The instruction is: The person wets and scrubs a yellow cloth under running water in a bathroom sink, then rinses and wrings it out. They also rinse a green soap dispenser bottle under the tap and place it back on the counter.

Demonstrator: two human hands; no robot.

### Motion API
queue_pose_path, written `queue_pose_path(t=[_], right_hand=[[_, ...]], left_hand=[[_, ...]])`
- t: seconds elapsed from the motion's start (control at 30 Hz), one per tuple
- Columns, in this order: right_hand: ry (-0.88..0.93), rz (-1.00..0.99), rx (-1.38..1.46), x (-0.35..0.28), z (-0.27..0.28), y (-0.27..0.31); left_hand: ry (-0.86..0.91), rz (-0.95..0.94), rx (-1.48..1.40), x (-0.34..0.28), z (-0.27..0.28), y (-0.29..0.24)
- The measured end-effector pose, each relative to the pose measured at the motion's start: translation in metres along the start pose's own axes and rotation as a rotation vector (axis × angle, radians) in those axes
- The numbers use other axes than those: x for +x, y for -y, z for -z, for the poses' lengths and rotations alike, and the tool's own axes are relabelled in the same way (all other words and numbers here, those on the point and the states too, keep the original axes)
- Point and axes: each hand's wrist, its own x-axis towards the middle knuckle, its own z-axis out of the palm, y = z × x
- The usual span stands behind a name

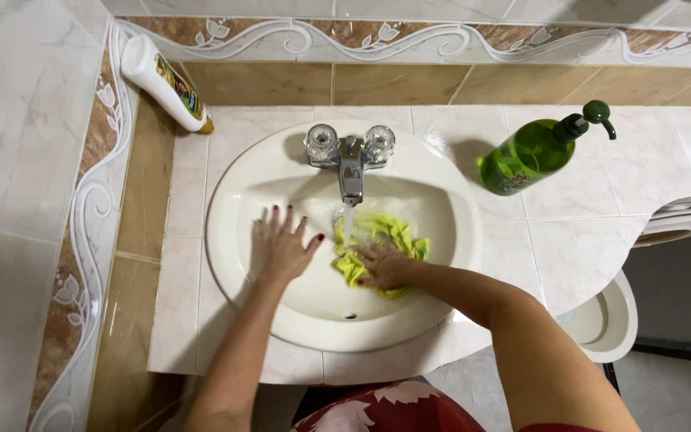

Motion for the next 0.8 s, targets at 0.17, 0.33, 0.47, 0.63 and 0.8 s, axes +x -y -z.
queue_pose_path(t=[0.17,0.33,0.47,0.63,0.8], right_hand=[[-0.563,-0.118,-0.007,0.078,-0.043,-0.057],[-0.841,-0.283,0.538,0.135,-0.032,-0.048],[-0.908,-0.345,0.882,0.144,-0.01,-0.026],[-1.012,-0.37,1.154,0.103,0.015,0.027],[-1.107,-0.365,1.434,0.031,0.031,0.053]], left_hand=[[0.277,0.084,-0.58,0.018,-0.036,-0.032],[0.412,0.408,-1.029,0.034,-0.018,-0.066],[0.497,0.839,-1.61,0.045,-0.008,-0.091],[0.427,0.863,-2.054,0.065,-0.042,-0.104],[0.119,0.904,-1.916,0.07,-0.101,-0.103]])
